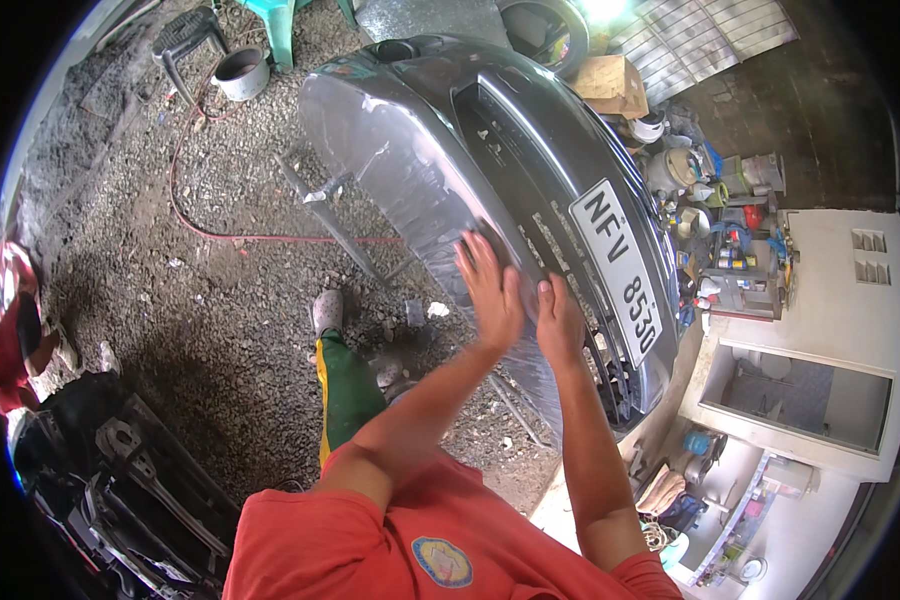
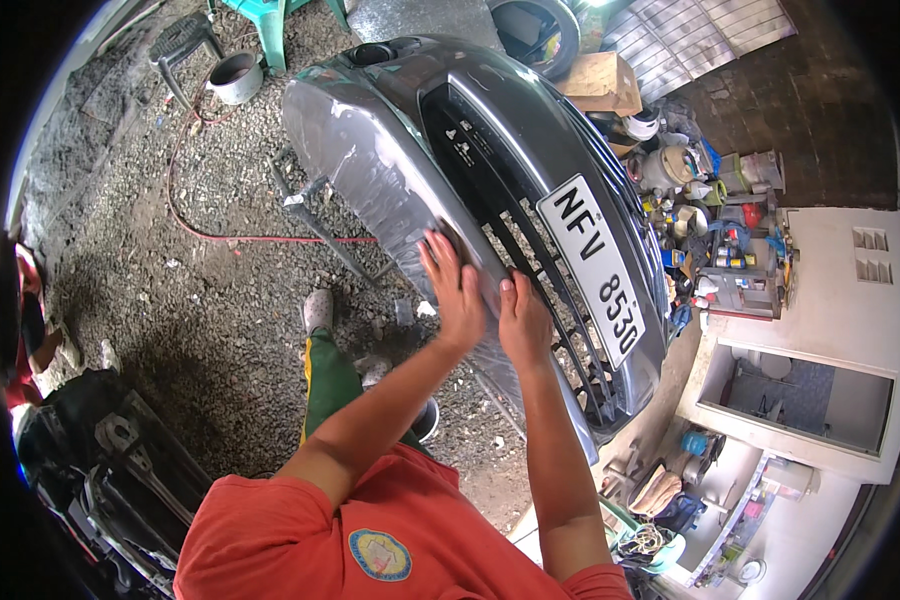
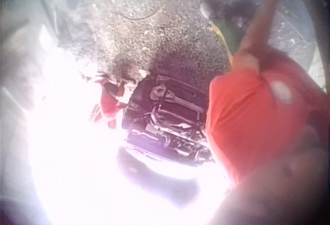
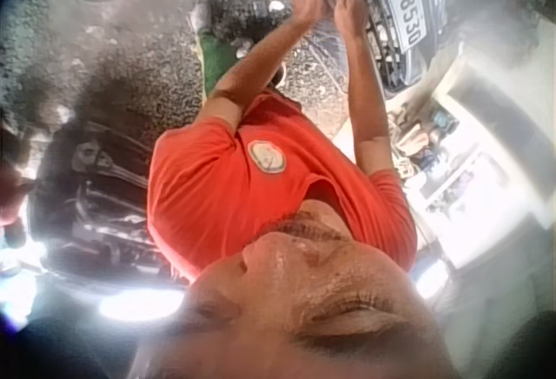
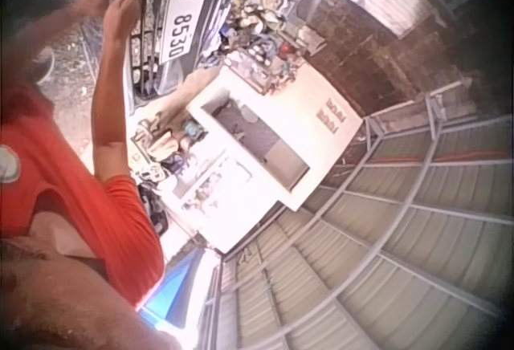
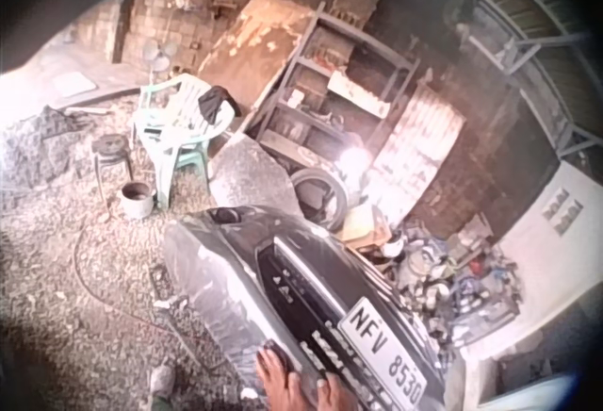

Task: The person scrubs a detached car bumper with a sponge and water, then wipes it with a cloth. The person repeatedly scrubs and wipes the surface of the bumper, which is resting on a metal stand in a workshop.

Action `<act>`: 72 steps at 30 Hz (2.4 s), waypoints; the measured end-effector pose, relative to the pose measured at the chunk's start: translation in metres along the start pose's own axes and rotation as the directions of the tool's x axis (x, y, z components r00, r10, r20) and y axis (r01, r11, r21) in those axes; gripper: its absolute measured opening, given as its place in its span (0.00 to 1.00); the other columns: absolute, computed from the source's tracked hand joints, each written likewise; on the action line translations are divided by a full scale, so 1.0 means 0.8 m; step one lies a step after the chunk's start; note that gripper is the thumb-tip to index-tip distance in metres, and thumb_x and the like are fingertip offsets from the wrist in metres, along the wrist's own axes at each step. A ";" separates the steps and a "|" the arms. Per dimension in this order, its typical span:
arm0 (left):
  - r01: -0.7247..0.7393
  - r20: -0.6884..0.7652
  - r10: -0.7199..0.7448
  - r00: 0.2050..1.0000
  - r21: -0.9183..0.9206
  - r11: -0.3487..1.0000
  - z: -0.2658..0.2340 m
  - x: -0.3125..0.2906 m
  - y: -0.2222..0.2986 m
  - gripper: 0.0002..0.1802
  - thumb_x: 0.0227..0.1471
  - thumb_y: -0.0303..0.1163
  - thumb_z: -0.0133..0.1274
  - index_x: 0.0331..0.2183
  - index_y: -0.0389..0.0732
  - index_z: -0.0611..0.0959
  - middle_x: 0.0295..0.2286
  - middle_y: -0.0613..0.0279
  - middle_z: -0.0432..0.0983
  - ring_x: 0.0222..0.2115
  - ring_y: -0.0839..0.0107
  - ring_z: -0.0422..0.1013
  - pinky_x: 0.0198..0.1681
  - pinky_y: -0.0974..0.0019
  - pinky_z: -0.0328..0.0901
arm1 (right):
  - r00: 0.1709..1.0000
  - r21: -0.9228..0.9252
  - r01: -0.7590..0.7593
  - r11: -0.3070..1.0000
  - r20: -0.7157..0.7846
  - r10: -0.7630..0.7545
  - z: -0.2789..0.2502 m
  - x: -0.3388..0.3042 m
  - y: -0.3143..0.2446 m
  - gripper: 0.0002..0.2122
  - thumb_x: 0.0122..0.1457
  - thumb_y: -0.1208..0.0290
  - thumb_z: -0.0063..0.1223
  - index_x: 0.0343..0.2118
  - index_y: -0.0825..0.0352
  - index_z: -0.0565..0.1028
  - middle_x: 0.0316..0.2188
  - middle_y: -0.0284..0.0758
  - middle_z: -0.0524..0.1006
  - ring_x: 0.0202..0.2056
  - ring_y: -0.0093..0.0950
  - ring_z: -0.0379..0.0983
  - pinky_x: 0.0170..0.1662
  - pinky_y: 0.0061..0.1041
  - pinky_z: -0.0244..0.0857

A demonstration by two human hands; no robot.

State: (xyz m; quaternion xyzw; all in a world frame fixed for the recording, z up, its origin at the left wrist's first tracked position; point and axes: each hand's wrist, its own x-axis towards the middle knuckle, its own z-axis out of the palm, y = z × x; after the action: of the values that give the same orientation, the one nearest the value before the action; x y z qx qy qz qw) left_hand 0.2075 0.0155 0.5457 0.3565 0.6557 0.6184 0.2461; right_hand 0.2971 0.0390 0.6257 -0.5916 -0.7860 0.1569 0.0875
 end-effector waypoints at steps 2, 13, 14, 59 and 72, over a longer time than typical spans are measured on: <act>0.001 -0.056 0.001 0.998 0.028 1.000 -0.008 0.029 -0.001 0.39 0.68 0.48 0.29 0.69 0.37 0.41 0.69 0.41 0.31 0.68 0.37 0.24 0.68 0.40 0.24 | 1.000 -0.004 -0.008 1.000 0.000 0.008 0.000 -0.002 -0.001 0.22 0.71 0.54 0.34 0.52 0.68 0.71 0.41 0.52 0.79 0.43 0.52 0.75 0.46 0.47 0.67; -0.013 -0.047 0.019 0.999 0.129 0.992 -0.018 0.033 -0.005 0.43 0.67 0.50 0.34 0.67 0.29 0.41 0.68 0.35 0.30 0.68 0.36 0.27 0.69 0.41 0.26 | 1.000 0.010 -0.004 1.000 0.009 0.004 0.006 0.003 0.001 0.21 0.71 0.55 0.35 0.52 0.67 0.71 0.42 0.52 0.79 0.43 0.52 0.75 0.45 0.47 0.67; -0.012 -0.055 0.019 0.998 0.122 0.992 -0.011 0.027 -0.005 0.43 0.66 0.50 0.35 0.67 0.29 0.41 0.67 0.34 0.31 0.68 0.36 0.27 0.69 0.41 0.26 | 1.000 -0.001 0.004 1.000 -0.001 -0.004 0.008 0.003 0.004 0.21 0.71 0.55 0.35 0.52 0.67 0.71 0.42 0.52 0.79 0.43 0.52 0.75 0.45 0.47 0.67; -0.004 0.035 0.012 0.999 -0.201 0.980 -0.020 0.003 0.024 0.44 0.67 0.54 0.29 0.67 0.28 0.41 0.68 0.39 0.32 0.70 0.46 0.29 0.70 0.47 0.24 | 0.998 0.010 0.048 0.999 -0.040 -0.047 0.005 0.002 -0.003 0.19 0.71 0.56 0.35 0.53 0.65 0.72 0.39 0.52 0.79 0.40 0.52 0.76 0.43 0.47 0.67; -0.092 0.032 0.100 0.994 -0.197 0.976 -0.013 -0.014 0.025 0.41 0.68 0.51 0.31 0.67 0.29 0.44 0.69 0.41 0.36 0.70 0.50 0.32 0.70 0.50 0.24 | 0.997 0.015 0.062 0.998 -0.036 -0.061 0.003 0.002 -0.006 0.18 0.71 0.59 0.36 0.53 0.63 0.72 0.41 0.52 0.79 0.40 0.53 0.76 0.43 0.47 0.68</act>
State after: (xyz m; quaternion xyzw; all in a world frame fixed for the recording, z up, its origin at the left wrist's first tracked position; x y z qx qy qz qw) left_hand 0.2096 -0.0002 0.5650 0.3747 0.5685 0.6834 0.2635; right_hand 0.2912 0.0387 0.6249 -0.5691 -0.8009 0.1499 0.1110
